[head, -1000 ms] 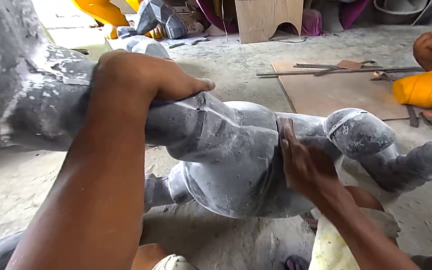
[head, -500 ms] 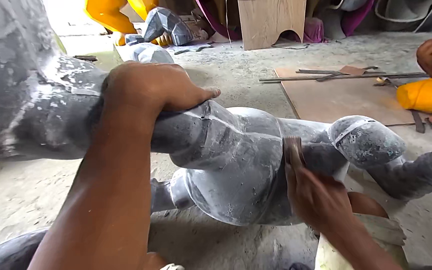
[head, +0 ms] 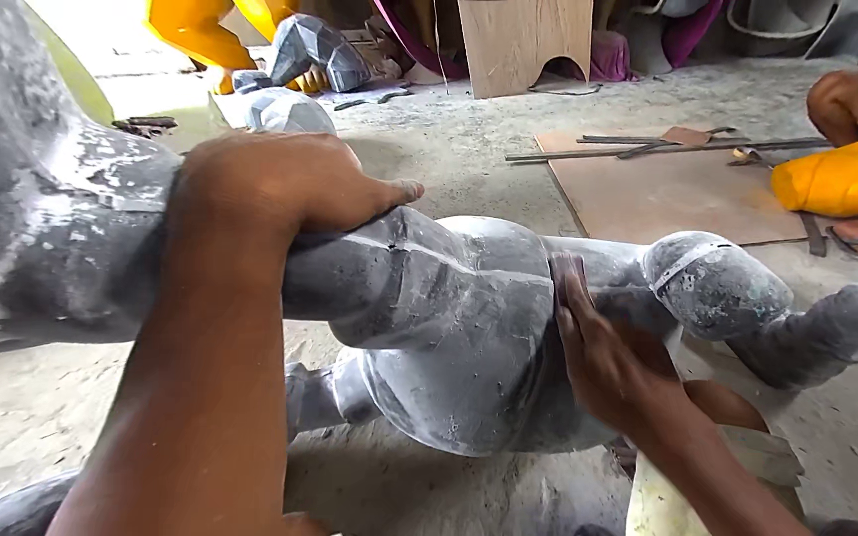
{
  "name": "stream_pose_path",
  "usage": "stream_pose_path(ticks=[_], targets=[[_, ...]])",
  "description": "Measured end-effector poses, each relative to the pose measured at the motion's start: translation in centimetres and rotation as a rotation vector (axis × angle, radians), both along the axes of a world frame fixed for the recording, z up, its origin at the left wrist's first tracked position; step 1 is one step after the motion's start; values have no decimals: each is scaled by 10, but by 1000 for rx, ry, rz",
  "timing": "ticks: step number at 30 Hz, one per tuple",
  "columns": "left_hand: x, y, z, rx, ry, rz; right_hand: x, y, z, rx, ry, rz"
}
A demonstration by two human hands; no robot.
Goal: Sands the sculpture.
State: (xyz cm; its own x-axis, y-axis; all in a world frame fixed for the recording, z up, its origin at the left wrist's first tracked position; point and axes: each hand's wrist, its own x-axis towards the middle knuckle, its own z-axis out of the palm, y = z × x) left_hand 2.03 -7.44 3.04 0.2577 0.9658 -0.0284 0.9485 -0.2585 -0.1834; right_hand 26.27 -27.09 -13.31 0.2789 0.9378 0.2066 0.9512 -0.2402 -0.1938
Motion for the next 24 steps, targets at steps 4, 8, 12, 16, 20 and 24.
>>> stream_pose_path(ticks=[4, 8, 12, 16, 20, 24], targets=[[3, -8, 2, 9, 21, 60, 4, -20, -21, 207, -121, 65], [0, -5, 1, -13, 9, 6, 16, 24, 13, -85, 72, 3], [4, 5, 2, -27, 3, 34, 13, -25, -25, 266, -186, 125], [4, 16, -3, -46, -21, 35, 26, 3, -7, 29, -118, 84], [9, 33, 0, -69, -40, 23, 11, 13, -2, 83, 169, 127], [12, 50, 0, -84, -46, 77, -20, -8, -54, 298, 34, 264]])
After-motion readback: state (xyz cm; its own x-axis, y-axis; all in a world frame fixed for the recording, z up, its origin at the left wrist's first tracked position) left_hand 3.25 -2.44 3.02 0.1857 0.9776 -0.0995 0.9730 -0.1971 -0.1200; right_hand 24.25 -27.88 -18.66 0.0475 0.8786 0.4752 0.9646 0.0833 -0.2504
